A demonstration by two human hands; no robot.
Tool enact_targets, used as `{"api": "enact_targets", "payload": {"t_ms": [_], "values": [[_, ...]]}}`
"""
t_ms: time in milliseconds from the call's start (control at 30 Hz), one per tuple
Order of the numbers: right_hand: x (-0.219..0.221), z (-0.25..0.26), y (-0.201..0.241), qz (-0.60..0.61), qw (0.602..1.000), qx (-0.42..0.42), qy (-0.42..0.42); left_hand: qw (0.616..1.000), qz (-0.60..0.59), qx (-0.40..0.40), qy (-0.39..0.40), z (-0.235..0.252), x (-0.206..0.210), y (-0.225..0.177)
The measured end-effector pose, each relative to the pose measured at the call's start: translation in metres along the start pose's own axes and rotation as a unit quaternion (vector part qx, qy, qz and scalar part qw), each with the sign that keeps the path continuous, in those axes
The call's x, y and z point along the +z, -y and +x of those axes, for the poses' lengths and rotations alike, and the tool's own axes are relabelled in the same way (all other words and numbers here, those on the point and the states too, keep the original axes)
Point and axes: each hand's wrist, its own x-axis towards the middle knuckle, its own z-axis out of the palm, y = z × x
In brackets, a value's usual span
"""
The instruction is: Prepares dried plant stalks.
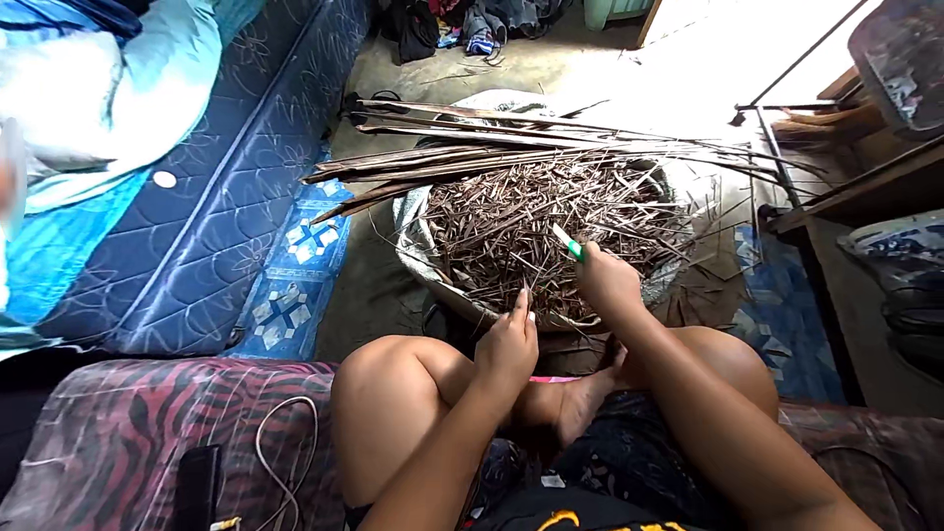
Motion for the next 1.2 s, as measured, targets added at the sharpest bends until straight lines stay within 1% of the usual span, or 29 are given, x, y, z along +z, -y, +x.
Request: {"api": "enact_targets", "payload": {"t_ms": [67,167,233,267,333,400,433,500,600,633,667,733,800,867,967,1033,1100,1200], "values": [[-0.004,-0.013,0.0,0.013,0.999,-0.028,0.016,1.0,0.003,0.007,-0.011,0.0,-0.002,0.0],[0.005,-0.042,0.01,0.011,0.992,-0.089,0.093,0.999,0.018,0.01,-0.032,0.002,-0.004,-0.003],[0.011,-0.051,0.016,-0.01,0.987,-0.1,0.122,0.998,0.031,0.012,-0.052,0.001,-0.001,-0.002],[0.012,-0.049,0.017,-0.023,0.989,-0.093,0.115,0.997,0.04,0.013,-0.06,0.0,0.002,-0.001],[0.008,-0.033,0.012,-0.033,0.994,-0.053,0.087,0.996,0.062,0.013,-0.07,-0.002,0.007,0.0],[0.001,-0.013,0.003,-0.023,0.998,-0.013,0.056,0.994,0.081,0.012,-0.074,-0.005,0.008,-0.003],[-0.003,-0.01,0.0,-0.013,0.999,-0.008,0.046,0.993,0.088,0.011,-0.073,-0.005,0.008,-0.005],[-0.007,-0.02,0.0,0.004,0.998,-0.032,0.06,0.993,0.097,0.007,-0.074,-0.005,0.007,-0.007],[-0.002,-0.047,0.012,-0.012,0.989,-0.084,0.123,0.987,0.114,0.014,-0.108,-0.004,0.012,-0.006],[-0.001,-0.051,0.014,-0.025,0.987,-0.088,0.131,0.986,0.116,0.017,-0.115,-0.005,0.013,-0.006],[-0.001,-0.05,0.014,-0.03,0.989,-0.084,0.119,0.986,0.112,0.026,-0.124,-0.005,0.014,-0.004],[-0.004,-0.034,0.008,-0.02,0.996,-0.049,0.078,0.991,0.069,0.038,-0.111,-0.006,0.014,0.0],[-0.01,-0.016,-0.001,-0.001,0.998,-0.024,0.052,0.998,-0.015,0.03,-0.061,-0.004,0.007,0.001],[-0.013,-0.02,-0.002,0.023,0.996,-0.068,0.045,0.993,-0.1,0.031,-0.045,0.003,0.0,0.005],[0.006,-0.041,0.008,0.017,0.983,-0.169,0.068,0.974,-0.221,0.035,-0.04,0.014,-0.005,0.014],[0.015,-0.041,0.013,-0.004,0.98,-0.184,0.068,0.947,-0.319,0.026,-0.006,0.015,-0.009,0.018],[0.014,-0.026,0.009,-0.005,0.986,-0.161,0.037,0.913,-0.405,0.011,0.033,0.012,-0.009,0.019],[0.004,0.0,-0.001,0.018,0.997,-0.081,0.013,0.891,-0.449,0.005,0.063,0.01,-0.007,0.019]]}}
